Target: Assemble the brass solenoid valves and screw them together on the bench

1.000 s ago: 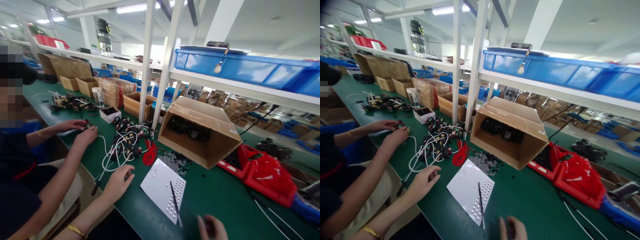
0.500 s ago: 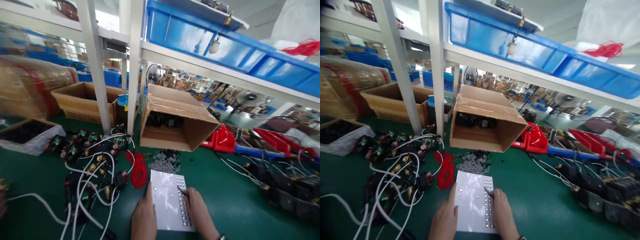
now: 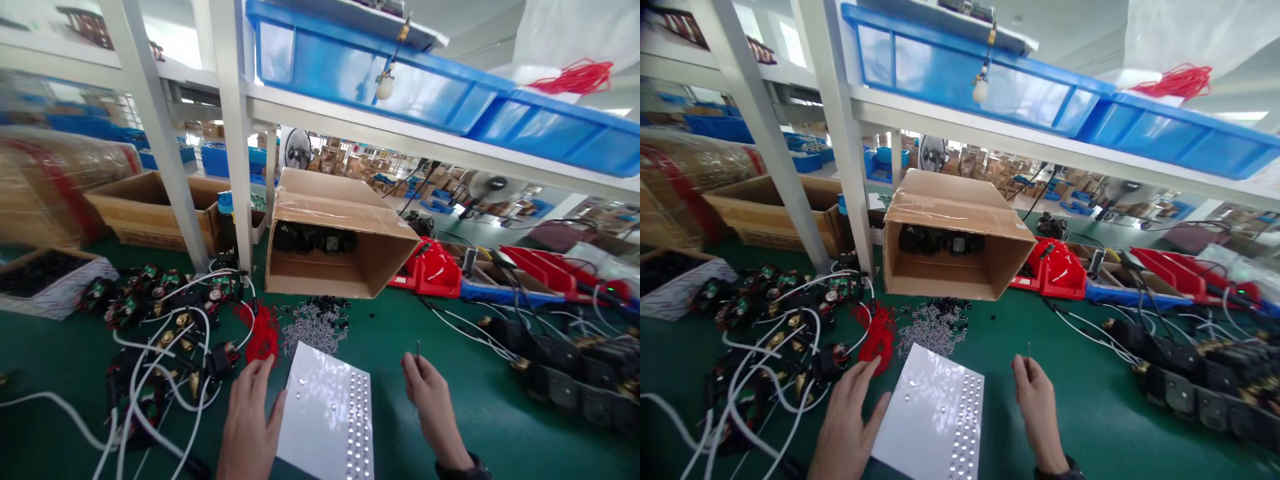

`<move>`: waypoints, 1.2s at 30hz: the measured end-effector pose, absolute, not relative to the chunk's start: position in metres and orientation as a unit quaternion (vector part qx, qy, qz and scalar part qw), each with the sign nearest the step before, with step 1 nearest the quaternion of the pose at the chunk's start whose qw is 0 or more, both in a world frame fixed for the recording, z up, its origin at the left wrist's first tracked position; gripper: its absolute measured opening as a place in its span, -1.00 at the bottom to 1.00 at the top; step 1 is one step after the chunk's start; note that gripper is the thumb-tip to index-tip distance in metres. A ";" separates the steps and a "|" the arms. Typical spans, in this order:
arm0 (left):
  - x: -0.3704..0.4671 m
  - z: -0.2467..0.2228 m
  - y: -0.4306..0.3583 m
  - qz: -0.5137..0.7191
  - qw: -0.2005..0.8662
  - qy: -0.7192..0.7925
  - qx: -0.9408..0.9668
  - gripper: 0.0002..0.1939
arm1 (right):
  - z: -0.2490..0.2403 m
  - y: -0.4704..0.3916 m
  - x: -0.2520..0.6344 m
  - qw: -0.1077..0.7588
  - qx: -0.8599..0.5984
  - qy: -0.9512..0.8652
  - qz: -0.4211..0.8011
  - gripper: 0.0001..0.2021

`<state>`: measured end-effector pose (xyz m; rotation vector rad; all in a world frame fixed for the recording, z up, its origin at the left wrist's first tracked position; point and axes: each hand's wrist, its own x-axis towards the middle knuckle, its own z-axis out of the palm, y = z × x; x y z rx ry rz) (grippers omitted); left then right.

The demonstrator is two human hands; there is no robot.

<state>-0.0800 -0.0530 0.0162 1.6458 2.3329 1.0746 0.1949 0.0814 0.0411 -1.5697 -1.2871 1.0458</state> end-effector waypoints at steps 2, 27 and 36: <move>-0.088 0.021 -0.053 0.370 0.023 0.763 0.530 -0.56 | 0.052 0.096 0.188 0.435 -0.591 -0.489 0.472 -0.54; -0.083 0.023 0.243 0.104 0.110 0.486 0.861 -0.49 | 0.212 0.273 0.034 0.527 -0.271 -0.227 0.773 -0.74; -0.080 0.005 0.243 0.159 0.120 0.486 0.851 -0.48 | 0.179 0.206 0.055 0.583 -0.235 -0.263 0.732 -0.72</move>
